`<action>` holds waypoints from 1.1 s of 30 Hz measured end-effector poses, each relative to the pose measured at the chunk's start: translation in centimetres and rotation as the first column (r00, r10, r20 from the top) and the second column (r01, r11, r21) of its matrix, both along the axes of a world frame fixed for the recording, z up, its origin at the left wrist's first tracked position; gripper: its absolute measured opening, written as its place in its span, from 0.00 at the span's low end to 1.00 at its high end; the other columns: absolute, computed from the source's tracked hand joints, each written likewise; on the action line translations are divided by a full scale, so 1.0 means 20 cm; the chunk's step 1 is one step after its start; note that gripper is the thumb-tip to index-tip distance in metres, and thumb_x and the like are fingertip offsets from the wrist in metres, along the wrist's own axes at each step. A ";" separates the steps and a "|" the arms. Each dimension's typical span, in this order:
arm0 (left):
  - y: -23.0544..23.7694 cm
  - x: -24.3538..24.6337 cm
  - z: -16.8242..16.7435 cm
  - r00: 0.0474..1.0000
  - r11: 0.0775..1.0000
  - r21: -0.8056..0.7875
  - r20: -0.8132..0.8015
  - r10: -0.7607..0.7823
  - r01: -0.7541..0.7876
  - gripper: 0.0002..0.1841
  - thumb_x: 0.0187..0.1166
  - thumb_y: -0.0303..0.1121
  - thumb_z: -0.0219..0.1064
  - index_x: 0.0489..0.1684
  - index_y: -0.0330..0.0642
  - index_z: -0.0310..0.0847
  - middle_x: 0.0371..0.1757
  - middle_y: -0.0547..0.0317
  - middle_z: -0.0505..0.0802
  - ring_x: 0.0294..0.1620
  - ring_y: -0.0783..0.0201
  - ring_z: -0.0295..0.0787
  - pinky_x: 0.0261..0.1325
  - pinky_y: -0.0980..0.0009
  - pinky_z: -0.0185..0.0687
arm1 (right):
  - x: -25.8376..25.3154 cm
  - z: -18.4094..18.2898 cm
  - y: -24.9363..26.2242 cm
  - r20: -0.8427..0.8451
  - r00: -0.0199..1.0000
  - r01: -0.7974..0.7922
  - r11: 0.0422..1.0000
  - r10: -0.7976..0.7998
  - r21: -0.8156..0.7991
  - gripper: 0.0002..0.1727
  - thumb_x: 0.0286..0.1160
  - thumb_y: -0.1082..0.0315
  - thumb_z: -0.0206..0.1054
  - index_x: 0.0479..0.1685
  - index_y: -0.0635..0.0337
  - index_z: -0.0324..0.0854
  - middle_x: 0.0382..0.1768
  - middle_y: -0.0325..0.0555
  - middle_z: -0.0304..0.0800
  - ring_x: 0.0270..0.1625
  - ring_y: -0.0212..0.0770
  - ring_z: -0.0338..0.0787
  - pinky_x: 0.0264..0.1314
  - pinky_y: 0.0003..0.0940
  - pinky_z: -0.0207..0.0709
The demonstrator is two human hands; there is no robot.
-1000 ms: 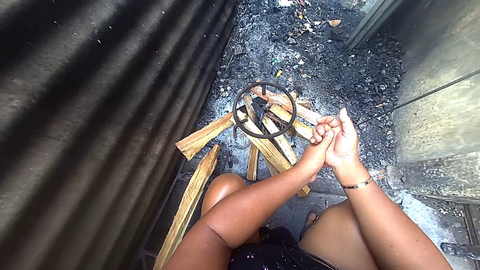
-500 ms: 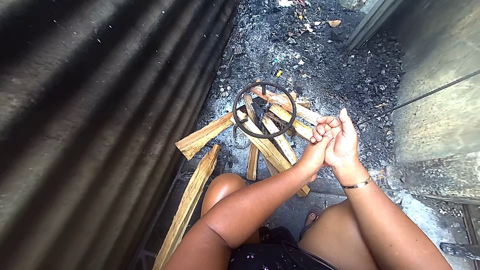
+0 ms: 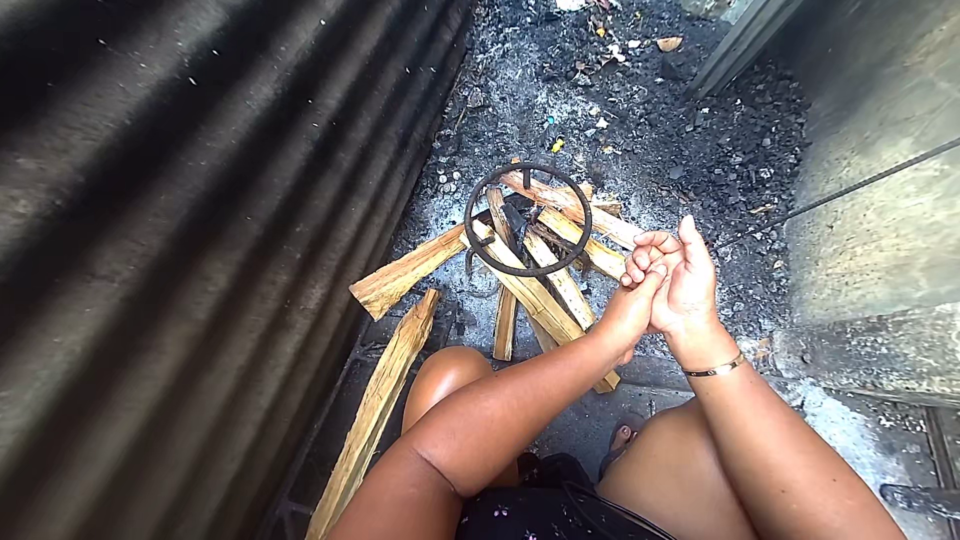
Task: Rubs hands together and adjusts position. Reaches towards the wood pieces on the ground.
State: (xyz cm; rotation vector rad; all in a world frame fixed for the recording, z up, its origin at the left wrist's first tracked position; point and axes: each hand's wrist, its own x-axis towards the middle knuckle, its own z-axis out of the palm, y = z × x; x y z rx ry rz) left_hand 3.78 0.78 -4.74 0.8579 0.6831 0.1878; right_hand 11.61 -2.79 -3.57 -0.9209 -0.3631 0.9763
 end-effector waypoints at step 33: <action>0.00 -0.02 0.01 1.000 1.000 0.005 0.001 -0.001 0.001 0.28 0.92 0.56 0.51 0.68 0.40 0.76 0.49 0.44 0.90 0.48 0.54 0.91 0.53 0.57 0.90 | -0.02 0.01 0.00 -0.005 1.000 0.009 1.000 -0.009 0.016 0.43 0.90 0.34 0.22 0.43 0.49 0.84 0.19 0.33 0.76 0.21 0.31 0.81 0.31 0.28 0.83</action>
